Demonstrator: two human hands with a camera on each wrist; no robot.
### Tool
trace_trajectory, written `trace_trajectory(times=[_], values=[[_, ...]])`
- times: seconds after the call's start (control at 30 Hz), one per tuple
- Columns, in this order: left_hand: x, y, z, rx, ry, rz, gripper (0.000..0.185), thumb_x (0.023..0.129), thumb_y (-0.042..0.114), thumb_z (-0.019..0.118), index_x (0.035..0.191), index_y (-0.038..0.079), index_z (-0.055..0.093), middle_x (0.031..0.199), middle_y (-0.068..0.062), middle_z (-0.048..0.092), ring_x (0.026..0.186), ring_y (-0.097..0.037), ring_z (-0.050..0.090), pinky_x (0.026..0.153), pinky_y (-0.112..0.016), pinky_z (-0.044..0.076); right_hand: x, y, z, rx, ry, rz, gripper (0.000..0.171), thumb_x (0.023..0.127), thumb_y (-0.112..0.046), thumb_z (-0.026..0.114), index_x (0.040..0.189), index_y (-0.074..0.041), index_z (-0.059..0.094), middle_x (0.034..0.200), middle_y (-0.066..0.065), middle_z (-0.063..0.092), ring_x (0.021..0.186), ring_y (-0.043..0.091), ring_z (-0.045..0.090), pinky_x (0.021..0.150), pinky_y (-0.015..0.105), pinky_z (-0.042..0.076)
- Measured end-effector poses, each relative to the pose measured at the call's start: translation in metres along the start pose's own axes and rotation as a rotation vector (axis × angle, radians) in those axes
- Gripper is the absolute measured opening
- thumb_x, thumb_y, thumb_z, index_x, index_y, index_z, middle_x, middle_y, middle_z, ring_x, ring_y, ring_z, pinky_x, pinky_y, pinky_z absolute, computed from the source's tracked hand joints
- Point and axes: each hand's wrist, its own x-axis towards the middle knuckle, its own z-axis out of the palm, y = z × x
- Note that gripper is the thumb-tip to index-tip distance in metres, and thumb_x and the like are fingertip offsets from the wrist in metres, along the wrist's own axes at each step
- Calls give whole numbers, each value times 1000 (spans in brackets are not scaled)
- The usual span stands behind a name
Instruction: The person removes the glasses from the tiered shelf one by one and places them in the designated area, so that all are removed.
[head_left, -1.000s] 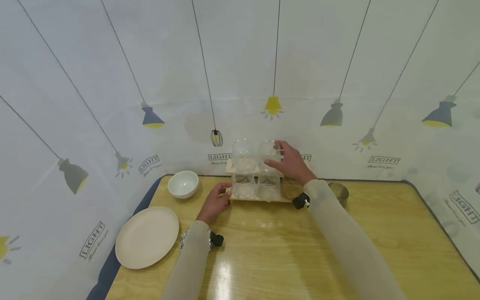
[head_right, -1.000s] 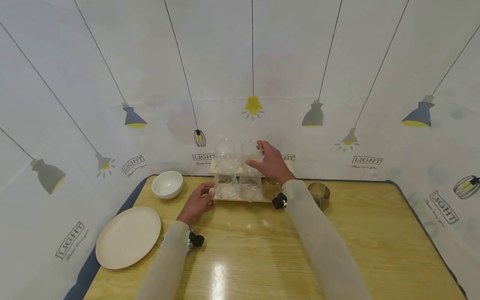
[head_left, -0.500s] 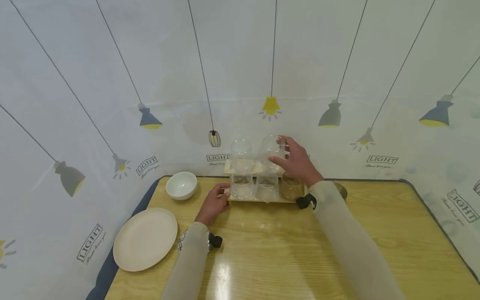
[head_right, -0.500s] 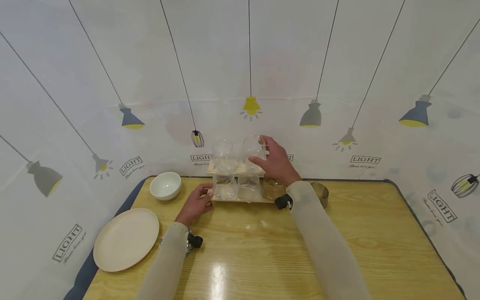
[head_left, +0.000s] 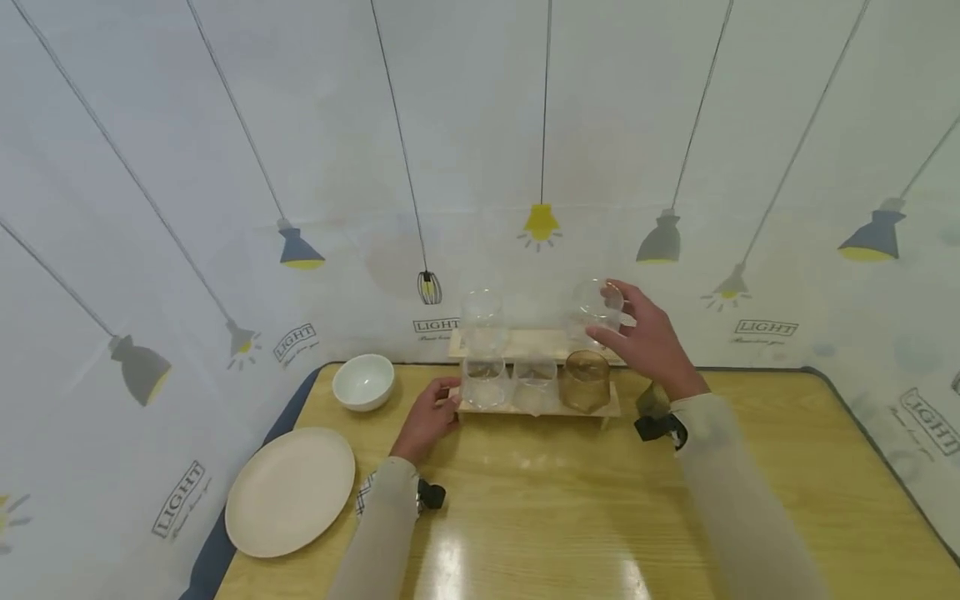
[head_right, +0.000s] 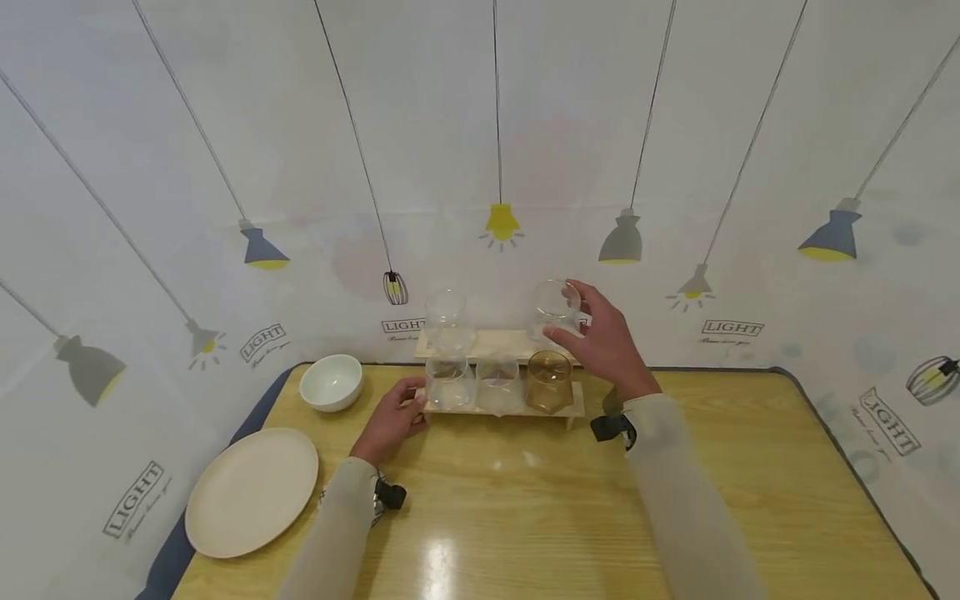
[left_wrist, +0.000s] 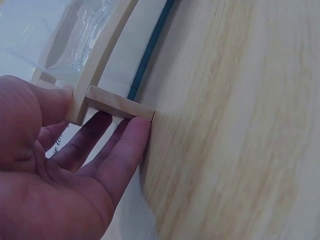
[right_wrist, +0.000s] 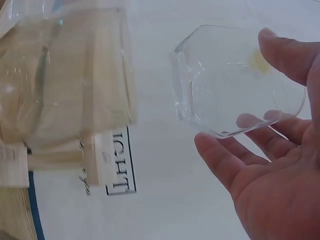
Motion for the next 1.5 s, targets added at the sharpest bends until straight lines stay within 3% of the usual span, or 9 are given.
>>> trace_trajectory(times=[0.27,0.4,0.53,0.93,1.07,1.2,1.3,1.4,1.5], values=[[-2,-1,1,-1,-10,2,39,112,21,56,150,16,53,151,-19,52,133,-33,59,100,-46,61,-33,11,-34,14,34,54,85,100,-40,74,168,-25,26,167,10,42,151,40,44,110,56,53],[-1,1,3,3,8,0,37,112,21,56,149,19,53,153,-18,51,133,-33,58,100,-47,61,-43,24,-50,-11,44,113,86,101,-44,72,169,-26,23,168,7,40,151,38,44,97,24,59],[-1,1,6,-6,8,6,37,112,20,55,149,17,53,153,-19,51,132,-34,59,101,-48,60,-57,45,-66,-45,56,130,87,102,-41,71,170,-24,21,168,13,38,151,43,41,86,2,48],[-1,1,6,-19,4,16,37,112,22,56,149,19,54,154,-18,51,135,-34,58,101,-46,60,-112,101,-94,-178,129,176,85,105,-37,68,171,-22,16,164,23,38,144,56,41,80,-3,39],[-1,0,3,-10,13,8,37,112,22,56,149,19,54,152,-17,53,134,-33,59,101,-46,60,-126,117,-96,-168,128,239,88,106,-42,65,171,-22,10,168,26,32,149,59,32,103,28,54],[-1,1,2,2,12,-3,37,112,22,56,148,20,54,152,-17,53,134,-33,59,101,-45,60,-137,133,-96,-164,138,280,89,106,-43,64,171,-14,12,166,29,33,147,60,33,105,68,43],[0,1,3,5,16,-7,36,112,22,56,148,20,54,152,-17,53,134,-33,59,100,-45,61,-143,145,-93,-169,127,300,87,106,-42,65,170,-11,15,164,30,34,146,58,36,100,38,51],[0,1,3,3,22,-8,36,111,21,57,147,20,55,152,-17,53,134,-33,59,101,-46,60,-151,155,-89,-159,99,308,86,106,-40,65,169,-7,16,166,29,32,148,56,35,83,9,44],[0,1,3,3,21,-8,36,111,22,57,148,20,54,152,-17,53,134,-32,59,102,-47,60,-157,162,-86,-137,75,317,87,107,-38,64,168,-4,13,169,30,27,149,56,33,77,0,38]])
